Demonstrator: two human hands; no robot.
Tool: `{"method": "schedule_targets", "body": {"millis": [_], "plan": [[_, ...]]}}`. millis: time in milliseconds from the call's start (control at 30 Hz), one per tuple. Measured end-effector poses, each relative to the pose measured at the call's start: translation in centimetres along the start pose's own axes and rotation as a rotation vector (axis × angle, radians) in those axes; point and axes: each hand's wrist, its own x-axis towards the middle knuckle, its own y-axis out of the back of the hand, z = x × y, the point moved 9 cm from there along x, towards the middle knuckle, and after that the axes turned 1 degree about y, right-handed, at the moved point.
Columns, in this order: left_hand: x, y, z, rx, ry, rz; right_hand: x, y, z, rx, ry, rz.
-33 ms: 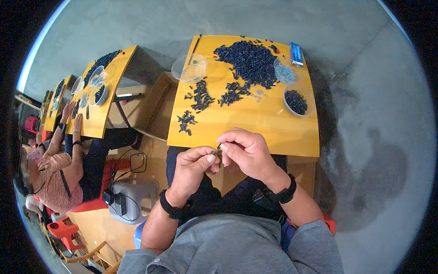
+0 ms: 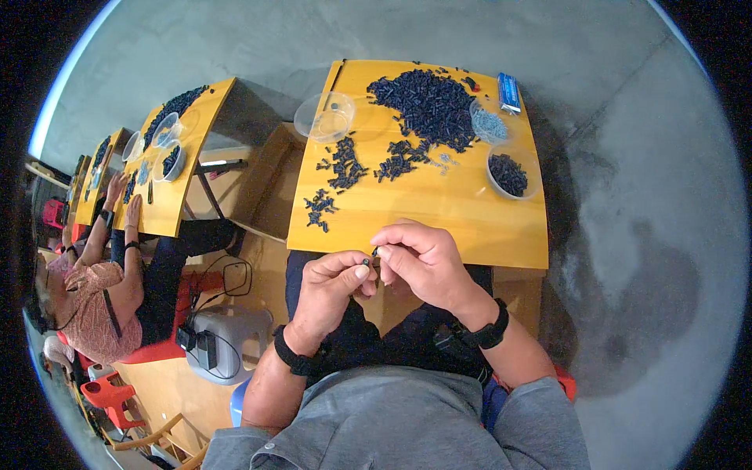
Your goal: Assembling small blue plastic components with white inserts by hand.
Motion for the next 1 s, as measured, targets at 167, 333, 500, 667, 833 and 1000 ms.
{"method": "schedule_targets", "body": {"millis": [167,333,500,667,833,1000], "plan": [[-0.2,-0.3,0.2,-0.110,-0.012,-0.056,-0.2,-0.5,-0.6,-0.034,0.076,-0.034],[-0.3,-0.5,0.3,-0.119,-0.005,-0.062,-0.3,-0.9,-1.1,-0.080,0.106,-0.046],[-0.2,-0.6,0.3,-0.116,-0.024,-0.088,-0.3,-1.0,-1.2,-0.106,0.114,-0.056],[-0.1,-0.5,0.1,-0.099,-0.016,-0.085,-0.2,-1.1,-1.5,-0.152,0.139,-0.057],[0.0,-0.4,0.0,-0.119,-0.021,-0.085,-0.1,-1.2,-1.7,-0.181,0.150,-0.062],[0.0,-0.5,0.1,-0.123,-0.016,-0.093,0.0,-1.3,-1.8,-0.236,0.176,-0.070]]}}
